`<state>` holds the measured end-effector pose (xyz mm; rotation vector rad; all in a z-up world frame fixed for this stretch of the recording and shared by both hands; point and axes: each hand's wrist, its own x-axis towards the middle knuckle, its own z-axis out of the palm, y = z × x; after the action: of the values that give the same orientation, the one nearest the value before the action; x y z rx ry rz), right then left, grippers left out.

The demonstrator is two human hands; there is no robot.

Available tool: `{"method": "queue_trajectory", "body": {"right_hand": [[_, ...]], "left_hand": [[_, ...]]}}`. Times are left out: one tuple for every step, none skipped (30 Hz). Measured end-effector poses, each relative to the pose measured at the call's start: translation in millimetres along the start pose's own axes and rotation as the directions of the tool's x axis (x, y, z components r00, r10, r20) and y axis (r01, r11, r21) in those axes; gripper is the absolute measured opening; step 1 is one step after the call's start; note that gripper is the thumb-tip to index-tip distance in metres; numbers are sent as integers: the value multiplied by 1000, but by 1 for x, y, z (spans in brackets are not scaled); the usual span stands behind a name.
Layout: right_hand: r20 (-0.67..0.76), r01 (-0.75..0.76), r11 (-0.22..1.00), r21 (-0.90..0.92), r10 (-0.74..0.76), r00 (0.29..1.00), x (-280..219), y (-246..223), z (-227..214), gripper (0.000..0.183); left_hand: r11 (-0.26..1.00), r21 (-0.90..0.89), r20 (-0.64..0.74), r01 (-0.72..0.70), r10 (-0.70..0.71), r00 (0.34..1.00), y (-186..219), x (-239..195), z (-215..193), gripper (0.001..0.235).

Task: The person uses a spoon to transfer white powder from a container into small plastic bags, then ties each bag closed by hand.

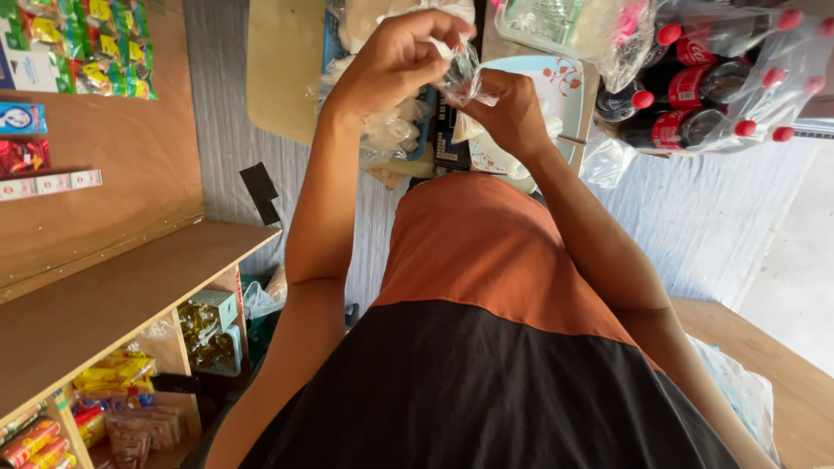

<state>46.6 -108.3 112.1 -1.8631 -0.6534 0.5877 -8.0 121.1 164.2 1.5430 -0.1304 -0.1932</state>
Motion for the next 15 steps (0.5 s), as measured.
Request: {"method": "queue_trajectory", "body": {"right_hand": [[10,2,1000,3,-2,1000,0,4,1,20],[-8,57,998,33,-57,998,0,7,1,18],[-27,112,992,62,-111,993,1,11,1,16],[-21,114,991,67,-113,993,1,6,2,16],[-21,109,994,31,-108,994,2,1,2,15],[-22,99,995,-8,-100,995,1,-4,1,15],[-17,98,995,-5,-99,995,3,-4,2,15],[-8,103,994,39,-102,995,5,-5,3,16],[0,106,991,84,-106,994,7,-5,4,17],[4,107,991,87,-107,994,9,-6,8,17],[24,105,989,104,-108,994,11,-7,11,17],[40,103,988,117,-109,993,14,-8,13,17],[41,104,988,117,-109,993,15,-1,19,17],[29,149,986,72,-151,988,16,7,24,18],[19,194,981,27,-194,981,17,14,30,18]], "left_hand": [[1000,1,-10,4,-4,1000,-1,-8,-3,37],[992,-78,-33,-101,99,995,-3,-16,-5,51],[966,-154,-62,-206,199,978,-4,-23,-7,69],[968,-150,-67,-204,196,978,-12,-27,-5,69],[970,126,-44,-208,215,976,-21,-31,-4,76],[899,387,-15,-203,226,974,-30,-34,0,83],[900,387,-18,-198,223,975,-42,-34,7,83],[906,404,-63,-131,170,983,-54,-34,14,82],[907,417,-108,-62,117,987,-66,-34,21,81],[907,418,-112,-58,115,987,-82,-36,21,81],[929,360,-143,-85,145,979,-98,-37,21,74],[947,299,-172,-118,175,969,-114,-36,21,68],[947,300,-172,-118,176,969,-118,-37,21,68],[965,251,-214,-76,132,968,-122,-39,22,60],[979,200,-252,-35,86,964,-126,-41,22,52]]}}
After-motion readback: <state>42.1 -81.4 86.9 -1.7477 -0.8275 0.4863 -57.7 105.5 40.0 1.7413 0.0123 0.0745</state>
